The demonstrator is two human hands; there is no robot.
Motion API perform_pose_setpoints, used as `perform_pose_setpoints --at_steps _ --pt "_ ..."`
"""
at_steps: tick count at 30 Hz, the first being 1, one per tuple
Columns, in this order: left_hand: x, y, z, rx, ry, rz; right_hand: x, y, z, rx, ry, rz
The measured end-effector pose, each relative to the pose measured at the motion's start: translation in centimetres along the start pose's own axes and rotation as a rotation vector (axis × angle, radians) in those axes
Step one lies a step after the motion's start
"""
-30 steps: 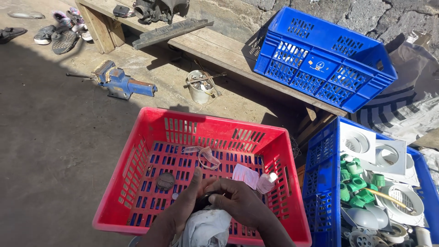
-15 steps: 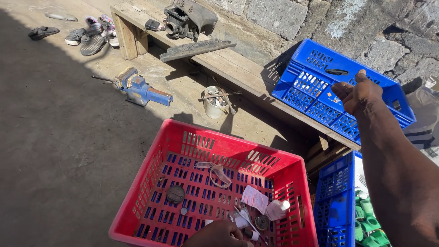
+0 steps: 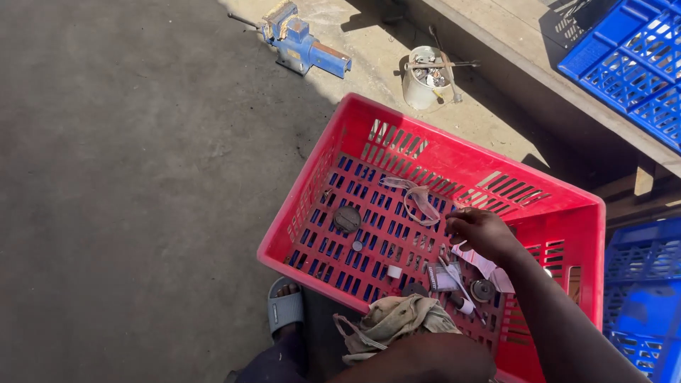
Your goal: The person cleans a small, dark mechanical part using a toothbrush and a liquid from a bottle. They scrub the part thoroughly, then wipe it with a cloth, repeating the process of applying liquid and scrubbing.
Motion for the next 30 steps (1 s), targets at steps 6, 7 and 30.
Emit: perform_pose_setpoints --at_steps 6,7,30 --pt "-3.2 -0.2 -0.6 0.028 0.073 0.018 -3.8 -2.3 -14.1 0.448 -0.235 0.286" --pt "-3.0 -0.8 -1.2 0.04 0.08 0.025 -2.5 -4.5 -16.6 0.576 -0.289 0.382" --pt "7.2 -7.7 8.8 0.563 0.86 -0.177 19.6 -10.6 -3.0 0.527 0.806 0.871"
Point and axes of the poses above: each hand's wrist, its own x-axis away from the middle knuckle, its own z-axis out of the back of the hand, y = z × x, the point moved 8 cm from there along -x, towards the middle knuckle, and after that the axes turned 1 degree about -y, right-handed, at the moved point
